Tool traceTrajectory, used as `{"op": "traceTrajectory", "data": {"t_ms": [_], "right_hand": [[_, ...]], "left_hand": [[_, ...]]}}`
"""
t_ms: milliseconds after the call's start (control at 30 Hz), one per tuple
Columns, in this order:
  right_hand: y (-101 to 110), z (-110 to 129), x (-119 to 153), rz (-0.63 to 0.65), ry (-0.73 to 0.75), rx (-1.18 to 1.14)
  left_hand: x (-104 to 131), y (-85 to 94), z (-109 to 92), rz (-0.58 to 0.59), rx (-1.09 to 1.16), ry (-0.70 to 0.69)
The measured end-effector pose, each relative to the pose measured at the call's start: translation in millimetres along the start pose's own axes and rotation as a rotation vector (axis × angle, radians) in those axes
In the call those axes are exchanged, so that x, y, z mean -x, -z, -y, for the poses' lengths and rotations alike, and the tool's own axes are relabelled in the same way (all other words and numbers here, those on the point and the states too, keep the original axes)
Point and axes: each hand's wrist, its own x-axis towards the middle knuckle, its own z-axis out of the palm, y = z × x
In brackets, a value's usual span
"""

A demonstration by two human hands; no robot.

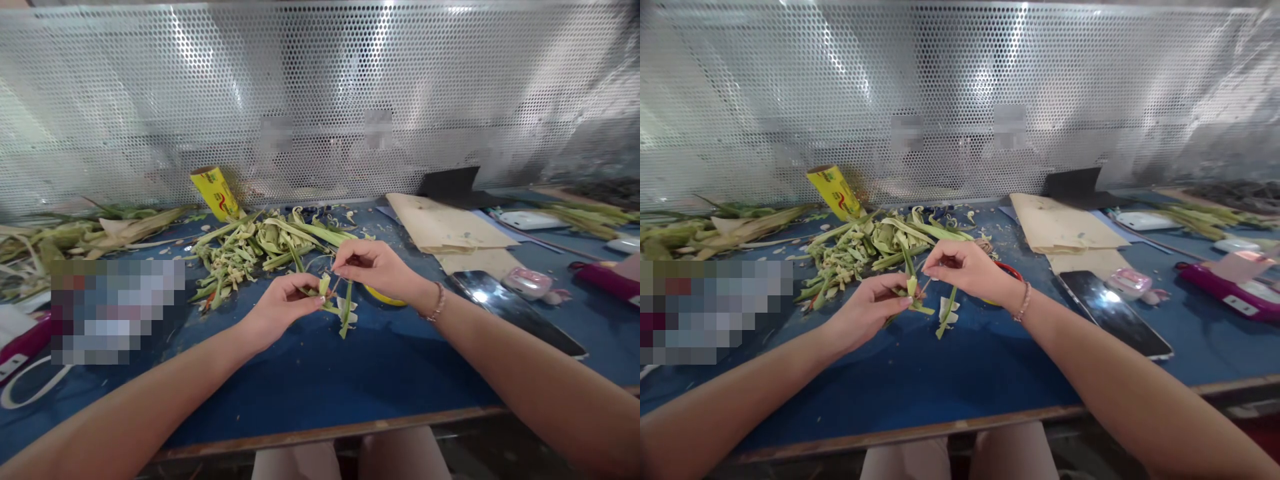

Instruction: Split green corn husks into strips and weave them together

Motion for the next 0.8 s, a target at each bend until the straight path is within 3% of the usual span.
{"op": "traceTrajectory", "data": {"t_ms": [300,500,800], "right_hand": [[2,-1,0,0.029,0.178,0.231],[-3,-2,-2,-0.062,0.272,0.325],[-7,-2,2,-0.059,0.479,0.568]], "left_hand": [[-1,1.3,-1,-0.060,0.048,0.021],[-2,0.5,-1,-0.035,0.063,0.030],[-5,1.2,1,-0.102,-0.015,-0.015]]}}
